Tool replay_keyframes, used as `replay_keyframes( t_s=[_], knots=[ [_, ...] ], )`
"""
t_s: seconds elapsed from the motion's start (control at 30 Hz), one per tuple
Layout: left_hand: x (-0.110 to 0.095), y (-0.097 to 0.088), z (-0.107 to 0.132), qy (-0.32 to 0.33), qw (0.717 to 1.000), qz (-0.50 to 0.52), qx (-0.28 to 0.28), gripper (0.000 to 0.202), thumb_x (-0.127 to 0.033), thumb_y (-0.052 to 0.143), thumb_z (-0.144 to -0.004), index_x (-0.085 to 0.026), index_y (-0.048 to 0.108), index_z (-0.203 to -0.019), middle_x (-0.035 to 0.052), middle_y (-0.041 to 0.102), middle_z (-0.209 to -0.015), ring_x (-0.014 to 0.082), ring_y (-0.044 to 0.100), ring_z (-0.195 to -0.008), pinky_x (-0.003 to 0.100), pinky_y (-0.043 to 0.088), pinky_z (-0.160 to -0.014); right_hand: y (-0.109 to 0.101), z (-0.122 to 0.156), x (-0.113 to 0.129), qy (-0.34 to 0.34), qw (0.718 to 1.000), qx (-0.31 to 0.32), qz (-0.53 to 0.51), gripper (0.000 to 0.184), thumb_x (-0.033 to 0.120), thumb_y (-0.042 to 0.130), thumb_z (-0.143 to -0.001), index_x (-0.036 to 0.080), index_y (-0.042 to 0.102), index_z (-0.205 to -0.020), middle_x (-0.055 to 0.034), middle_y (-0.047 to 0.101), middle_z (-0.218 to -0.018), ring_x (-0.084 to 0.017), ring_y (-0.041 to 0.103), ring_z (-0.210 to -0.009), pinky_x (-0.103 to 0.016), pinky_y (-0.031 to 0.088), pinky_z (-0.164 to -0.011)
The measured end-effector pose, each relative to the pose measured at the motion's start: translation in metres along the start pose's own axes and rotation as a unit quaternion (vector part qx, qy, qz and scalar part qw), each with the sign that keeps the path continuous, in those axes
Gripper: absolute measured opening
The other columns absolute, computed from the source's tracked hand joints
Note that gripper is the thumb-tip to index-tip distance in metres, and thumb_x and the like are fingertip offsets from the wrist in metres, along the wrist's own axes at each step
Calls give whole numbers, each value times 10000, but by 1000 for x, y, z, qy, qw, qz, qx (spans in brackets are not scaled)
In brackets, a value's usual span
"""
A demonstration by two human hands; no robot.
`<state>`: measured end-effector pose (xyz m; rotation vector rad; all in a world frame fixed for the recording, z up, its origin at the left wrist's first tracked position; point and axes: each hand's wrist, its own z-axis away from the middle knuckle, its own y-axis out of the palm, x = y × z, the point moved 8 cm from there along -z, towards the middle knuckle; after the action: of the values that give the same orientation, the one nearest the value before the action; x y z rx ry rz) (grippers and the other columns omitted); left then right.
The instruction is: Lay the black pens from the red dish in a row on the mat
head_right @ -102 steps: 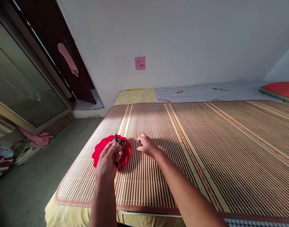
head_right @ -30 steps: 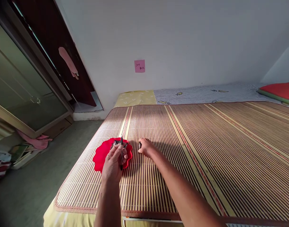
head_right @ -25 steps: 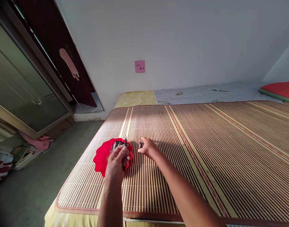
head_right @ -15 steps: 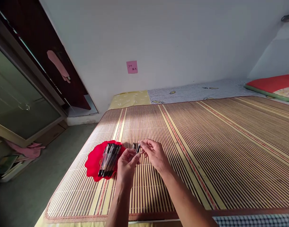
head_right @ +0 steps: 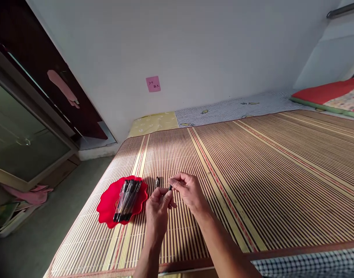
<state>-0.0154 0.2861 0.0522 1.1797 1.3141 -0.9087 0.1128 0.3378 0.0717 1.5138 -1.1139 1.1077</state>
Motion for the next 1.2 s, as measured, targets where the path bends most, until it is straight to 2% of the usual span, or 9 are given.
replay_keyframes(
  t_s=[0.13,0.2,0.27,0.33,0.57,0.73,0.93,1.1,1.2],
  knots=[
    [3,14,-1,-48,991,47,119,444,-580,674,-914,-164,630,-765,-4,592,-604,109,544,-551,235,440,-579,-1,-1,-4,23,999,31,-9,382,552,835,-778,178,763,-801,-18,670,-743,-157,591,-697,-302,477,-671],
    [7,12,-2,-57,991,57,110,429,-574,771,-841,-174,616,-833,-14,607,-648,105,553,-564,217,425,-553,-3,-1,-6,26,999,25,-4,391,562,838,-772,179,762,-796,-10,653,-726,-146,562,-671,-297,459,-648],
    [9,5,-4,-48,995,60,59,465,-516,885,-738,-197,568,-857,-47,585,-671,91,542,-541,198,400,-509,-3,0,-6,29,999,21,2,392,563,840,-771,180,756,-778,4,621,-696,-136,529,-648,-290,434,-626],
    [9,-1,-4,-37,998,53,24,481,-485,910,-719,-208,531,-826,-67,555,-655,83,529,-513,196,401,-491,-1,0,-6,34,999,25,1,384,555,848,-768,182,754,-767,11,602,-682,-131,510,-640,-288,417,-619],
    [13,14,1,-106,976,103,159,459,-580,656,-944,-157,611,-772,6,615,-630,91,542,-567,211,447,-581,4,3,-11,89,991,61,-79,363,530,893,-717,191,776,-770,-6,645,-730,-126,516,-648,-286,418,-636],
    [20,5,-3,-97,988,68,94,537,-574,900,-705,-203,524,-802,-76,550,-554,79,497,-437,191,345,-448,3,3,-11,100,989,58,-91,355,513,909,-695,188,797,-785,-19,684,-769,-110,494,-635,-265,415,-616],
    [19,19,6,-147,963,140,176,453,-588,722,-888,-152,619,-815,23,661,-663,104,586,-552,216,439,-548,3,2,-14,104,985,79,-112,345,508,899,-718,189,800,-803,-12,676,-731,-110,508,-611,-253,426,-583],
    [21,15,3,-133,975,110,142,464,-549,835,-800,-196,534,-814,-40,602,-540,86,505,-432,196,346,-454,1,1,-15,93,988,65,-101,318,476,895,-732,181,798,-802,-32,722,-829,-88,499,-600,-229,431,-563],
    [24,20,6,-158,963,137,171,485,-595,812,-799,-171,578,-790,-19,612,-572,86,527,-435,207,349,-457,1,1,-16,101,986,71,-113,332,484,900,-724,178,794,-792,-27,717,-806,-80,480,-573,-219,423,-523]
  ],
)
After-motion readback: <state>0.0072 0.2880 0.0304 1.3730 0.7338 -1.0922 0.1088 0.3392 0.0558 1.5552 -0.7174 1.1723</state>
